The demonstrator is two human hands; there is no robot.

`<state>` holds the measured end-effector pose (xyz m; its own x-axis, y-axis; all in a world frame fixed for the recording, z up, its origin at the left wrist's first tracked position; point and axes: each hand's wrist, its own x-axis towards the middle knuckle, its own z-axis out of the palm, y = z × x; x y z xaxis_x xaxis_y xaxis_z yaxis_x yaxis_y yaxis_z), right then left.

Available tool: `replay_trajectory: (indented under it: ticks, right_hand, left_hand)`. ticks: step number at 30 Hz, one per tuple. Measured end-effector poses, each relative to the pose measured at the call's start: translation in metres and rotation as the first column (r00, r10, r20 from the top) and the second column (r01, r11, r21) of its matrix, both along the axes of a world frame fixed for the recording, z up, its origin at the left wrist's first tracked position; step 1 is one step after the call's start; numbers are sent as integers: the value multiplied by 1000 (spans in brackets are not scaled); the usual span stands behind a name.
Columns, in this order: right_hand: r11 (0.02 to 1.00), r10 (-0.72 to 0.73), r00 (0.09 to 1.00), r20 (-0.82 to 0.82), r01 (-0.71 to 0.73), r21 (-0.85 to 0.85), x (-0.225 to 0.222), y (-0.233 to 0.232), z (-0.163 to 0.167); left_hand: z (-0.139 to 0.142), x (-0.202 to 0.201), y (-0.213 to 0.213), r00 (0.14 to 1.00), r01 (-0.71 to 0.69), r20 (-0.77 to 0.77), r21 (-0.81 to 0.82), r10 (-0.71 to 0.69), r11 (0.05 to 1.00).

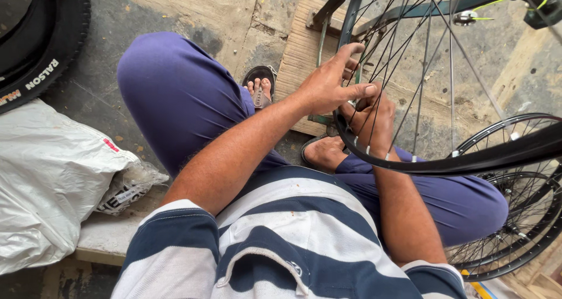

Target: The person sits on the floor and uses a spoke wrench to adjust the tension of the spokes on a bicycle wheel mounted on a truing stand. They repeatedly rotate the wheel to check alignment and make small adjustments to the spokes.

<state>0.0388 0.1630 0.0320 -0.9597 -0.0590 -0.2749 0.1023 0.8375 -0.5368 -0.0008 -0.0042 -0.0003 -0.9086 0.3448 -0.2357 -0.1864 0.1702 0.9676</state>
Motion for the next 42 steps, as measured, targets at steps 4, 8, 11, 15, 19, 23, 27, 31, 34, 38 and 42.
replay_trajectory:
  ticks: [4,8,11,15,19,23,27,31,34,38,42]
  right_hand:
    - [709,116,985,126,6,-705,4,18,25]
    - [148,204,863,462,439,-886,25,52,29]
    - [-28,306,903,302,326,-945,26,66,12]
    - [385,275,921,277,159,-909,11,58,-1]
    - [986,-81,950,302,120,-113,6,13,5]
    - [985,-79,960,267,116,-125,4,-7,31]
    - [441,224,936,272,151,-884,5,27,59]
    - [-287,323,910,261,357,-889,20,48,45]
    - [-476,358,896,262,417,-774,31,60,24]
    - [-112,320,921,223,270,-956,26,76,2]
    - [372,295,921,253,133,-919,20,77,-6]
  left_hand:
    - [29,-4,-5,998,50,45,4,-50,999]
    - [61,-1,2,995,23,90,79,-30,997]
    - [71,0,9,999,-32,-23,101,34,994]
    - [51,-7,-1,995,87,47,-3,-87,996]
    - [24,-11,-8,994,110,18,9,-110,994]
    - [25,-15,-11,993,118,5,8,-118,993]
    - [60,-9,-2,994,70,85,68,-75,995]
    - [102,-5,16,984,-76,170,177,46,981]
    - [118,-1,20,973,-140,212,219,93,966]
    - [106,4,10,966,-118,254,266,49,957]
    - [65,7,-2,978,-32,205,283,-28,959]
